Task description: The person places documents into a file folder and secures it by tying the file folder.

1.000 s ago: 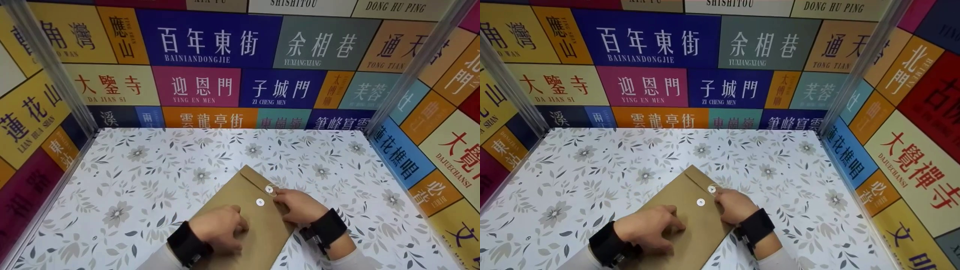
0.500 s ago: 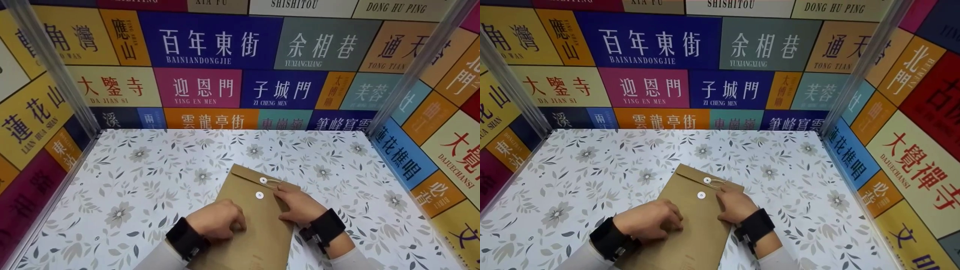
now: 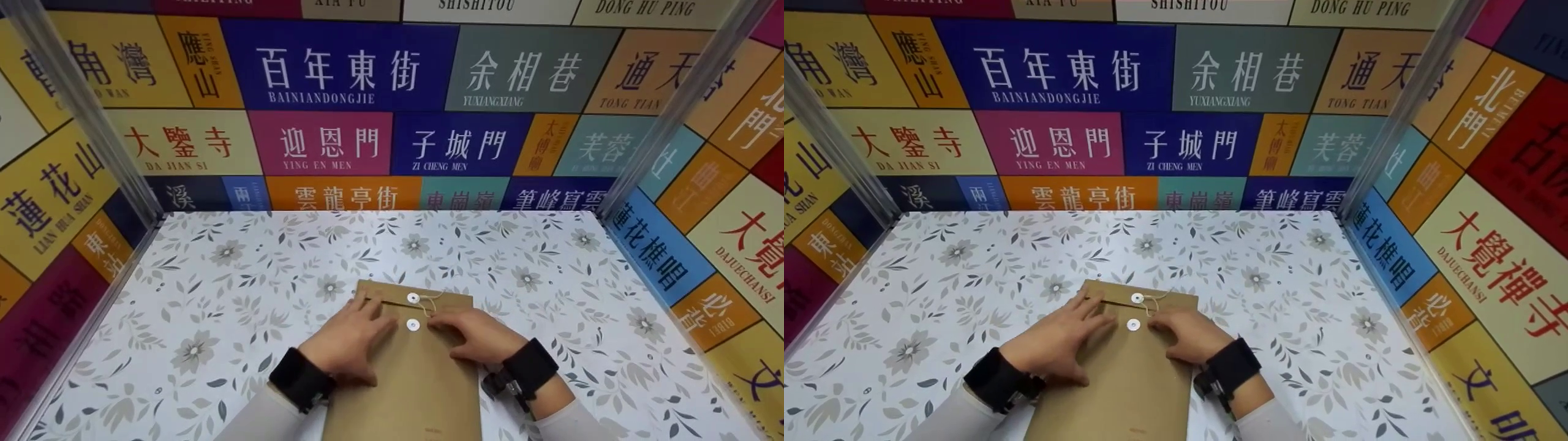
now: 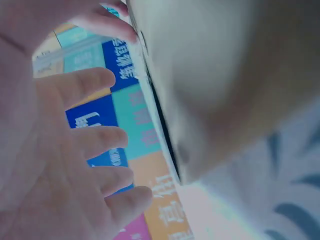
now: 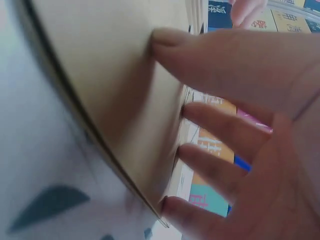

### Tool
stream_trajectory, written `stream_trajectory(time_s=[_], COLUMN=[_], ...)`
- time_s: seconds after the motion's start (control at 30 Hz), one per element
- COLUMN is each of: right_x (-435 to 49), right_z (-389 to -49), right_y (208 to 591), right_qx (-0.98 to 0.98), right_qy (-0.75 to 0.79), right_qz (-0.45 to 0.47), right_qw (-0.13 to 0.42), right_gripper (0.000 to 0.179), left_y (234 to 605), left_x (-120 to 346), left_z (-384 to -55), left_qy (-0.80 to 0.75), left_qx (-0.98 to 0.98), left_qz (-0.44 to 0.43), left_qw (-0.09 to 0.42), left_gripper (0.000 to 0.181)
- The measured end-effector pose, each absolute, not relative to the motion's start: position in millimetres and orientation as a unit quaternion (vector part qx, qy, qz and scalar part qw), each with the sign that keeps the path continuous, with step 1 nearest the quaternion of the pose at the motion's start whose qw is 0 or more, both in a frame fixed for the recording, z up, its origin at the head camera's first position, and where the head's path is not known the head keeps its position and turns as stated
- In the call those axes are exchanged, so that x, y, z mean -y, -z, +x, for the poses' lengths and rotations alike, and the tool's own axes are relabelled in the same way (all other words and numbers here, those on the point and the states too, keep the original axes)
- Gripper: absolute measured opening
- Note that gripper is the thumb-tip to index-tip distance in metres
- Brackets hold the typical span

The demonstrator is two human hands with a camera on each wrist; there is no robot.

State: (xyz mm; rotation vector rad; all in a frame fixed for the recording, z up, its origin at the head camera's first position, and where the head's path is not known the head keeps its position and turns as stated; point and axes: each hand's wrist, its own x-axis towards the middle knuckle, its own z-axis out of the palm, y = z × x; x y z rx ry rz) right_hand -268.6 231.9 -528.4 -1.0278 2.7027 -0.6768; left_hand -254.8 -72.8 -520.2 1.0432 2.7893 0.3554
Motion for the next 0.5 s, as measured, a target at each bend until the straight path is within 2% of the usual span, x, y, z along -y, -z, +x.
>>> stream_trajectory(time_s=[0.23,0.5], right_x=[-222.1,-224.7], right_z=[-267.1,-265.4], right_y=[531.1,521.5], right_qx=[-0.916,-0.952], right_qy=[0.221,0.160], right_qz=[-0.332,-0.262], right_qw=[0.033,-0.012], right_gripper=[0.041,0.026], left_y=[527.6,512.3], left_x=[85.9,86.5], left_z=[-259.8,-256.9], left_qy=[-0.132,-0.106], left_qx=[-0.935,-0.949], left_qz=[0.311,0.275], left_qw=[0.109,0.107], left_gripper=[0.120,0.101])
